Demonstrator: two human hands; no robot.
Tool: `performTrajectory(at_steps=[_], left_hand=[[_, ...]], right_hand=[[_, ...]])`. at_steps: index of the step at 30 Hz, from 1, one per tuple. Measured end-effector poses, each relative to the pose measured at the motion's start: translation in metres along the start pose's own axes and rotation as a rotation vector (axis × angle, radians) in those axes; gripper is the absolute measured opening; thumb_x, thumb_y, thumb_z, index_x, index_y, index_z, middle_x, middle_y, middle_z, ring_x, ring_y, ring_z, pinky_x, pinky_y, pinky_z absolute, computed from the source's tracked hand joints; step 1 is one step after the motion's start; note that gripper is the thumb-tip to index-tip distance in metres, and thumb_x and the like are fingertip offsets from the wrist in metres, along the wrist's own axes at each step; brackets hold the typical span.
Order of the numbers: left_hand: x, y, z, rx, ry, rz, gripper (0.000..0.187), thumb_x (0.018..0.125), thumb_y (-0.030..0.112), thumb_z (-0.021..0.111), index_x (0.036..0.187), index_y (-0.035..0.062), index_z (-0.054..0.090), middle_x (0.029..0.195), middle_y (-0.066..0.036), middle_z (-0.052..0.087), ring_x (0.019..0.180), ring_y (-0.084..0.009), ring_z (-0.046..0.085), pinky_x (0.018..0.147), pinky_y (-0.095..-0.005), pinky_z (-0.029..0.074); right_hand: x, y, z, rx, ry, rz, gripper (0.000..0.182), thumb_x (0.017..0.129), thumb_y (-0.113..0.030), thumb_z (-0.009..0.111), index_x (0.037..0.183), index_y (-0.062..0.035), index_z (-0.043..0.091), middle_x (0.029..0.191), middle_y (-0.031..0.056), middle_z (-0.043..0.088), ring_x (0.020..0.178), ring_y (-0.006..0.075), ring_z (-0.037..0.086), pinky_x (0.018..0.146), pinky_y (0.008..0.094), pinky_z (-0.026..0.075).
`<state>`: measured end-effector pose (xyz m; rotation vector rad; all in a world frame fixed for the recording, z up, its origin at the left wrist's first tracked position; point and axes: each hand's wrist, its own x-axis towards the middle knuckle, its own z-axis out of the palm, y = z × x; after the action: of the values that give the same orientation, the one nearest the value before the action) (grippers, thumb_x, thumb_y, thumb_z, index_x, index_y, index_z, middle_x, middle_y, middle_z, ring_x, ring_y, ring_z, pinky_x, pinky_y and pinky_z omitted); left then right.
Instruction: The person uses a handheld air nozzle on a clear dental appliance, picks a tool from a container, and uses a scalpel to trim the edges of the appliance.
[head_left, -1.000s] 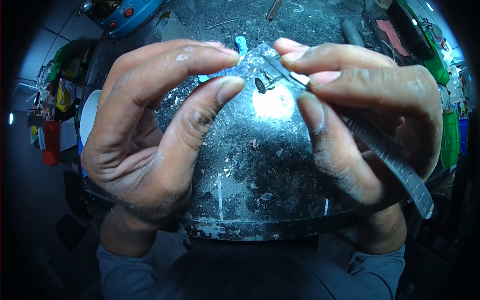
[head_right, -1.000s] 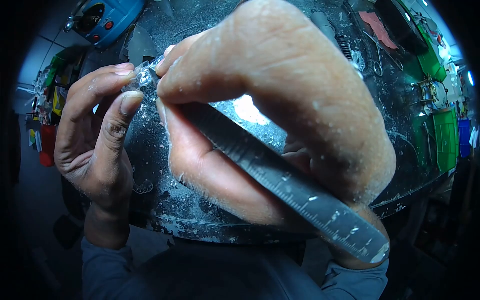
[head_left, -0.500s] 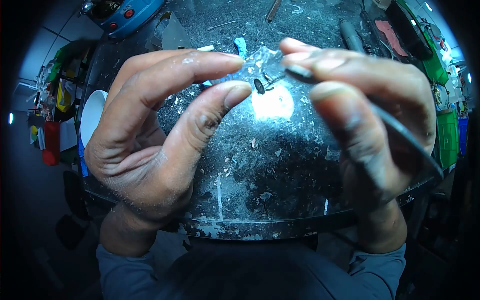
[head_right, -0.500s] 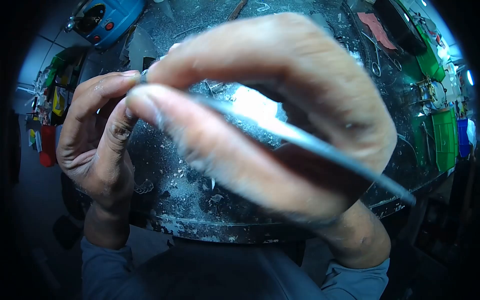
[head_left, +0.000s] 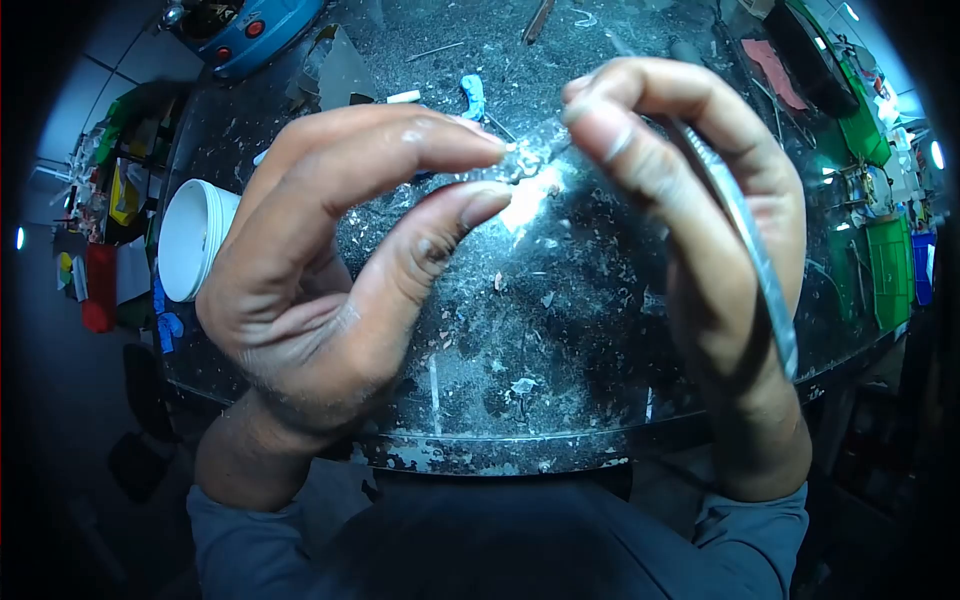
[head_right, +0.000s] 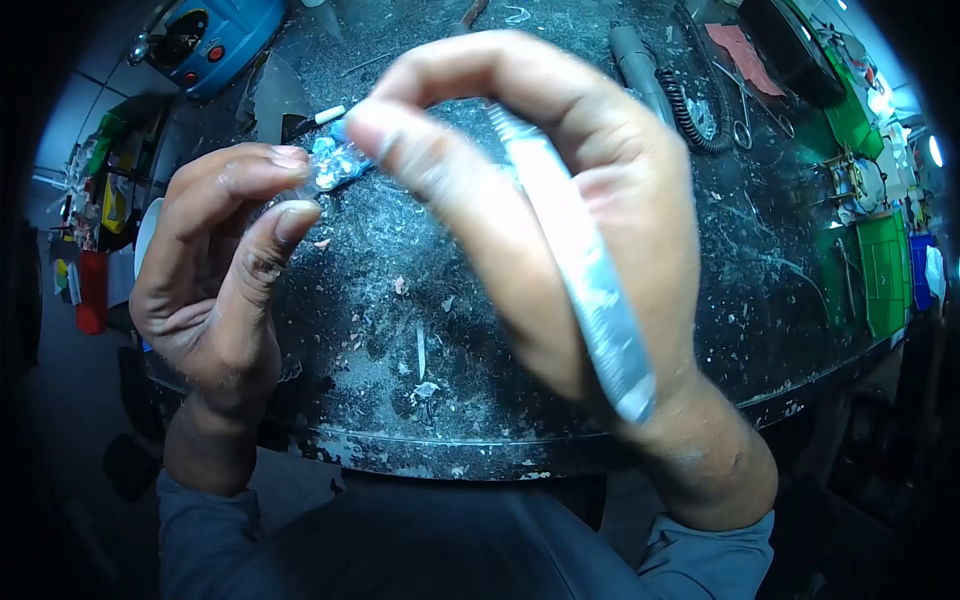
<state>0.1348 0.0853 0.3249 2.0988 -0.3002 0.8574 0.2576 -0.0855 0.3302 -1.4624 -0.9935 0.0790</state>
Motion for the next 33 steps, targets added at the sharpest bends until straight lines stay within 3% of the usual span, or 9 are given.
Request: performTrajectory(at_steps=[1,6,11,12,15,21,30,32,33], left_hand=[[0.001,-0.001,0.0,0.002,-0.002,0.003,0.022,0.083,-0.006,0.064,0.105,-0.0052,0.063,0.105,-0.017,0.062,0.099,-0.0206,0.061,0.09,-0.0295,0.047],[0.003,-0.001,0.001,-0.086,0.054,-0.006,0.02,0.084,-0.004,0.064,0.104,-0.0045,0.064,0.104,-0.015,0.064,0.099,-0.0188,0.061,0.089,-0.0281,0.048],[0.002,-0.002,0.002,-0.201,0.109,-0.066,0.02,0.086,-0.003,0.062,0.106,-0.0051,0.063,0.105,-0.015,0.065,0.098,-0.0185,0.063,0.089,-0.028,0.049],[0.002,-0.002,0.002,-0.23,0.124,-0.082,0.021,0.087,-0.002,0.062,0.107,-0.0053,0.062,0.105,-0.015,0.065,0.097,-0.0185,0.064,0.089,-0.028,0.05],[0.001,-0.004,0.002,-0.273,0.137,-0.099,0.022,0.088,0.0,0.062,0.109,-0.0056,0.061,0.104,-0.016,0.065,0.096,-0.019,0.065,0.087,-0.0292,0.053],[0.002,-0.001,0.004,-0.391,0.156,-0.25,0.024,0.091,0.005,0.059,0.112,-0.0065,0.058,0.103,-0.016,0.065,0.095,-0.0219,0.067,0.079,-0.0346,0.059],[0.001,0.004,0.002,-0.4,0.039,-0.29,0.026,0.091,0.007,0.06,0.113,-0.0075,0.058,0.101,-0.017,0.065,0.09,-0.0213,0.067,0.074,-0.0328,0.06],[-0.001,0.003,0.004,-0.347,0.054,-0.229,0.025,0.091,0.008,0.06,0.111,-0.0064,0.061,0.103,-0.018,0.066,0.091,-0.0222,0.067,0.074,-0.0339,0.059],[-0.001,0.002,0.003,-0.345,0.055,-0.229,0.025,0.091,0.008,0.06,0.111,-0.0064,0.061,0.103,-0.018,0.066,0.091,-0.0222,0.067,0.074,-0.0339,0.059]], right_hand=[[-0.002,-0.007,0.0,0.111,0.138,0.285,0.015,0.088,-0.011,0.065,0.099,-0.0017,0.067,0.095,0.0049,0.065,0.098,0.0118,0.059,0.089,0.0259,0.043],[0.006,0.007,-0.011,0.13,0.171,0.027,0.021,0.095,-0.014,0.056,0.106,0.0004,0.065,0.106,0.0095,0.067,0.1,0.0153,0.062,0.095,0.0292,0.046],[0.01,0.015,-0.033,0.153,-0.17,-0.179,0.022,0.096,-0.013,0.055,0.11,0.0005,0.064,0.11,0.0119,0.066,0.103,0.0174,0.062,0.094,0.0296,0.047],[-0.002,0.015,-0.021,0.047,0.131,-0.051,0.022,0.094,-0.012,0.056,0.11,0.0009,0.065,0.107,0.0116,0.067,0.103,0.0181,0.063,0.093,0.0299,0.048],[0.007,-0.008,0.014,-0.056,0.403,-0.075,0.021,0.091,-0.011,0.059,0.107,-0.0003,0.066,0.1,0.0098,0.069,0.099,0.0153,0.063,0.092,0.0281,0.047],[-0.001,-0.021,0.003,0.062,0.046,0.114,0.017,0.083,-0.013,0.068,0.097,-0.0039,0.07,0.09,0.0037,0.067,0.086,0.0091,0.06,0.079,0.0221,0.044],[-0.003,-0.005,0.005,0.09,0.003,0.07,0.019,0.079,-0.01,0.074,0.097,-0.0032,0.071,0.09,0.0048,0.068,0.083,0.0106,0.061,0.077,0.0225,0.046],[0.008,0.002,0.024,0.25,0.166,-0.071,0.024,0.079,-0.009,0.073,0.102,-0.0047,0.07,0.094,0.0065,0.068,0.083,0.0108,0.062,0.077,0.0235,0.048],[-0.004,-0.025,0.014,-0.039,0.186,0.133,0.029,0.087,-0.019,0.063,0.11,-0.0011,0.067,0.101,0.0101,0.068,0.086,0.0116,0.06,0.082,0.0273,0.048]])
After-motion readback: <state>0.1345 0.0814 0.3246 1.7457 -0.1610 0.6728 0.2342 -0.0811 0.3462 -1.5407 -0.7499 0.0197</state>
